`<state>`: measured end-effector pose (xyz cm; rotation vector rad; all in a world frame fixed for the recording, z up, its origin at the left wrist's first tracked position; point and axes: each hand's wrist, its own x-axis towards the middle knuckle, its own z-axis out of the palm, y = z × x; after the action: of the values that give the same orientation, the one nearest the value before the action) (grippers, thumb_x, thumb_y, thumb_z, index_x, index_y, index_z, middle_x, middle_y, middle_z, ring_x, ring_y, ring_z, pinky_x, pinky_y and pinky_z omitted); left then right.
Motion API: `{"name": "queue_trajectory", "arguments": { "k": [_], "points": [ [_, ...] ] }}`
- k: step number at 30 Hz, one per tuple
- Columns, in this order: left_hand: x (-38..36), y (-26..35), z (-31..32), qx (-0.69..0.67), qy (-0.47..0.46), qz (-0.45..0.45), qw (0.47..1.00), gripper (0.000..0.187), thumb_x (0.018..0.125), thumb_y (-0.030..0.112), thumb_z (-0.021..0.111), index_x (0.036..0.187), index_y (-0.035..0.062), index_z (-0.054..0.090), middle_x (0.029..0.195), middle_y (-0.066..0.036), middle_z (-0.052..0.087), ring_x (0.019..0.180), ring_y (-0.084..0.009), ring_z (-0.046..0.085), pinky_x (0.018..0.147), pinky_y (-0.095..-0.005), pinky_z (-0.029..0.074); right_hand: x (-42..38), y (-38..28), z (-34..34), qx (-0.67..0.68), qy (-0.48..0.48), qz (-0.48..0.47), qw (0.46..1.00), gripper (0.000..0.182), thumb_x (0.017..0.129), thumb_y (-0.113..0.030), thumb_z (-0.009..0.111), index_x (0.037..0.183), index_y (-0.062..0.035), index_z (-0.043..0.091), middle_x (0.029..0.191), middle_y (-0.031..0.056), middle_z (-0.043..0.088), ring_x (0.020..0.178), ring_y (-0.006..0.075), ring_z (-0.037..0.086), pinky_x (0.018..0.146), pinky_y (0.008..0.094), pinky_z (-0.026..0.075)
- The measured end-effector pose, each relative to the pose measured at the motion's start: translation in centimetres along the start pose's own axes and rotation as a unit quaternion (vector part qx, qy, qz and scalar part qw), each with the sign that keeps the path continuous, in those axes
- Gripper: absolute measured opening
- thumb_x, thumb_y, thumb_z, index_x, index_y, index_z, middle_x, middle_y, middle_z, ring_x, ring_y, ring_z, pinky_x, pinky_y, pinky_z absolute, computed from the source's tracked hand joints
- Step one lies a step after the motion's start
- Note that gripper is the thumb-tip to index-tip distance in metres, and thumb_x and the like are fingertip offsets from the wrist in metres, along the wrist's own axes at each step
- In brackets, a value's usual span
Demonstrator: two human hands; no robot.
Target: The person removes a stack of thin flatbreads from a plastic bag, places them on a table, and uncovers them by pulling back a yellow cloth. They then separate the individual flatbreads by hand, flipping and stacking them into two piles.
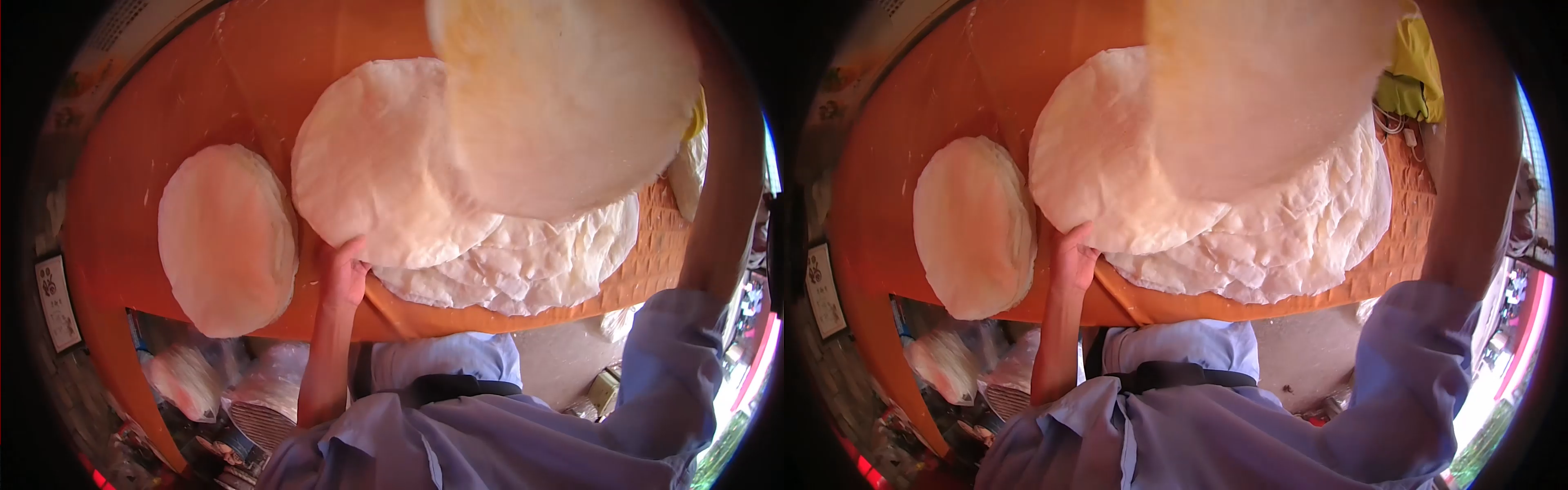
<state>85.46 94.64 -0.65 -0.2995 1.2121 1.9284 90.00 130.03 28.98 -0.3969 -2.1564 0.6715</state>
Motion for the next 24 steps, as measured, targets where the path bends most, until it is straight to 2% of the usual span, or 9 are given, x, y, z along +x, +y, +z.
{"name": "queue_trajectory", "arguments": {
  "k": [1,4,5,8,12,20,21,23,24],
  "points": [
    [0.2,-0.2,-0.2,-0.024,-0.008,0.011,1.0,0.049,0.086,0.005,0.057,0.134,0.0081,0.046,0.131,-0.006,0.054,0.118,-0.023,0.054,0.094,-0.0415,0.049,-0.2,0.1,-0.2,0.06,0.035,0.012,0.998,0.027,0.08,-0.008,0.062,0.105,-0.001,0.068,0.086,0.01,0.065,0.078,0.0185,0.064,0.07,0.0308,0.052],
    [1.0,-1.1,-0.6,-0.114,-0.033,0.042,0.992,0.047,0.091,0.016,0.054,0.136,0.0077,0.044,0.136,-0.008,0.051,0.124,-0.025,0.049,0.1,-0.0448,0.045,-1.6,13.3,-4.0,0.153,-0.129,0.033,0.979,0.028,0.084,-0.019,0.064,0.105,-0.0007,0.066,0.101,0.0125,0.067,0.092,0.0184,0.063,0.086,0.0305,0.049],
    [0.9,-1.1,-0.4,-0.156,-0.04,0.051,0.986,0.048,0.093,0.021,0.053,0.137,0.0077,0.043,0.137,-0.008,0.049,0.126,-0.0255,0.048,0.102,-0.0458,0.043,-4.6,13.8,-0.6,0.172,-0.068,0.249,0.951,0.035,0.087,-0.018,0.06,0.117,0.0006,0.062,0.107,0.0152,0.067,0.102,0.0203,0.062,0.093,0.0317,0.047],
    [-0.6,-0.5,0.9,-0.279,-0.083,0.059,0.955,0.051,0.095,0.034,0.049,0.14,0.0097,0.041,0.141,-0.006,0.046,0.13,-0.027,0.043,0.105,-0.0478,0.038,-16.2,12.2,6.0,0.356,-0.066,0.331,0.872,0.03,0.086,-0.007,0.06,0.113,0.003,0.052,0.093,0.018,0.068,0.076,0.0252,0.069,0.07,0.0373,0.059],
    [-0.9,-0.4,1.2,-0.339,-0.118,0.015,0.933,0.057,0.097,0.046,0.043,0.141,0.0115,0.039,0.143,-0.004,0.044,0.131,-0.0271,0.04,0.107,-0.0473,0.035,-25.0,13.8,11.5,0.226,-0.067,0.518,0.822,0.041,0.072,-0.003,0.073,0.107,0.0078,0.054,0.079,0.013,0.066,0.063,0.0177,0.064,0.054,0.0289,0.051],
    [0.8,-1.4,2.0,-0.068,0.038,0.088,0.993,0.052,0.087,0.005,0.059,0.137,0.0063,0.043,0.134,-0.007,0.049,0.12,-0.023,0.05,0.1,-0.0406,0.045,-24.0,10.6,8.4,0.082,-0.143,0.456,0.875,0.045,0.076,-0.016,0.077,0.108,0.0068,0.054,0.064,0.0082,0.06,0.055,0.0139,0.06,0.048,0.0259,0.046],
    [0.6,-1.3,2.0,-0.065,0.04,0.095,0.992,0.053,0.085,0.0,0.059,0.136,0.0057,0.044,0.133,-0.008,0.05,0.119,-0.0223,0.051,0.099,-0.0397,0.046,-24.7,9.6,7.6,0.062,-0.118,0.436,0.89,0.05,0.08,-0.03,0.076,0.108,0.0059,0.054,0.062,0.0088,0.058,0.053,0.0132,0.059,0.047,0.0253,0.046],
    [0.0,0.2,3.7,-0.096,0.036,0.088,0.991,0.051,0.085,0.0,0.058,0.134,0.005,0.045,0.131,-0.007,0.051,0.117,-0.0218,0.052,0.099,-0.0388,0.046,-28.2,9.1,6.1,0.2,-0.13,0.56,0.793,0.054,0.085,-0.043,0.068,0.107,0.0046,0.055,0.064,0.012,0.06,0.053,0.0163,0.061,0.048,0.0265,0.049],
    [-0.8,1.4,4.9,-0.112,0.037,0.085,0.989,0.05,0.086,-0.001,0.057,0.134,0.0046,0.045,0.13,-0.007,0.052,0.116,-0.0215,0.053,0.098,-0.0383,0.047,-30.5,9.0,5.5,0.284,-0.174,0.668,0.665,0.065,0.087,-0.064,0.052,0.102,-0.0005,0.055,0.069,0.0132,0.064,0.055,0.0244,0.065,0.055,0.0356,0.054]
  ]
}}
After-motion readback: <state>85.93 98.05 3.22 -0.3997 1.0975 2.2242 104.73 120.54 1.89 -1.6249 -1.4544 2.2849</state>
